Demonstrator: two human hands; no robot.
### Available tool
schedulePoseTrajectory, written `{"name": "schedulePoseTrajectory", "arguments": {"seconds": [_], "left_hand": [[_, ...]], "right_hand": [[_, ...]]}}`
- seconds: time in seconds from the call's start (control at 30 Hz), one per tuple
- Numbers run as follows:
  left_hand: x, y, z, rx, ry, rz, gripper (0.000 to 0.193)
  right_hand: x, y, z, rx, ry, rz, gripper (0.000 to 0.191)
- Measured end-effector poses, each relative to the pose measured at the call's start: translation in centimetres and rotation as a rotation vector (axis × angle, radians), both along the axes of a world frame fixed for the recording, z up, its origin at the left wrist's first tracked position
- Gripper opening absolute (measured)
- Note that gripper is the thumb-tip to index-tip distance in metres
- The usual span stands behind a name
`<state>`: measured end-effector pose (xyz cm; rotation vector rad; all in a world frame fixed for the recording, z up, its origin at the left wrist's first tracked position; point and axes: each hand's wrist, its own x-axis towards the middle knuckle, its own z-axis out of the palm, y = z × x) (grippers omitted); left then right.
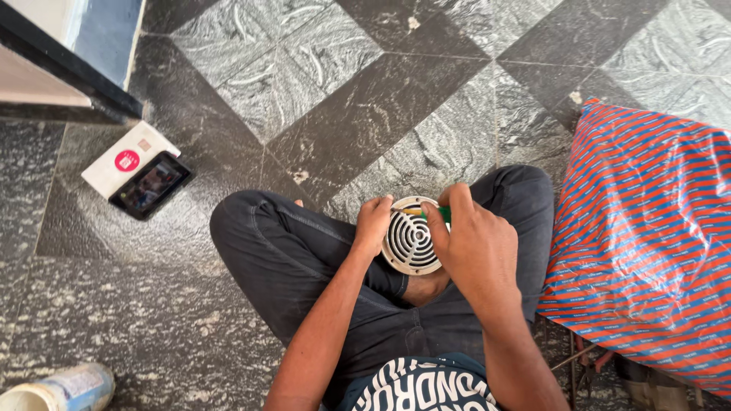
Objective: The person sits on the floor and uses a screwdriver to remove screws from a circular metal grill. They then use pliers to strip the insulation from wires on a small motor and a T-shaped tool to adjust the motor shaft.
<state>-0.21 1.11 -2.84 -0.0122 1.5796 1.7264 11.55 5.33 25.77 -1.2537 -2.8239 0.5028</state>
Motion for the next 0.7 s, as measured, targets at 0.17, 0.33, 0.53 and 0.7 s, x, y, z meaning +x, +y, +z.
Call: {"name": "schedulePoseTrajectory", "arguments": {"seconds": [0.17, 0.33, 0.53, 0.7], "left_hand": [[-0.3, -0.1, 0.0, -0.006, -0.004, 0.0, 0.033], [-0.3, 0.0, 0.0, 0.018, -0.028, 0.012, 0.031], [-0.2, 0.0, 0.0, 0.001, 0.015, -0.003, 0.036], [-0.2, 0.1, -0.2, -0.007, 0.051, -0.004, 0.038]], "right_hand": [[1.1, 0.6, 0.3, 0.061, 0.416, 0.361, 0.014], [1.0, 0.0, 0.1, 0.021, 0.357, 0.254, 0.019], [0.9, 0.6, 0.2, 0.001, 0.427, 0.273, 0.015], [0.6, 0.3, -0.3, 0.069, 0.466, 0.228, 0.031]]}}
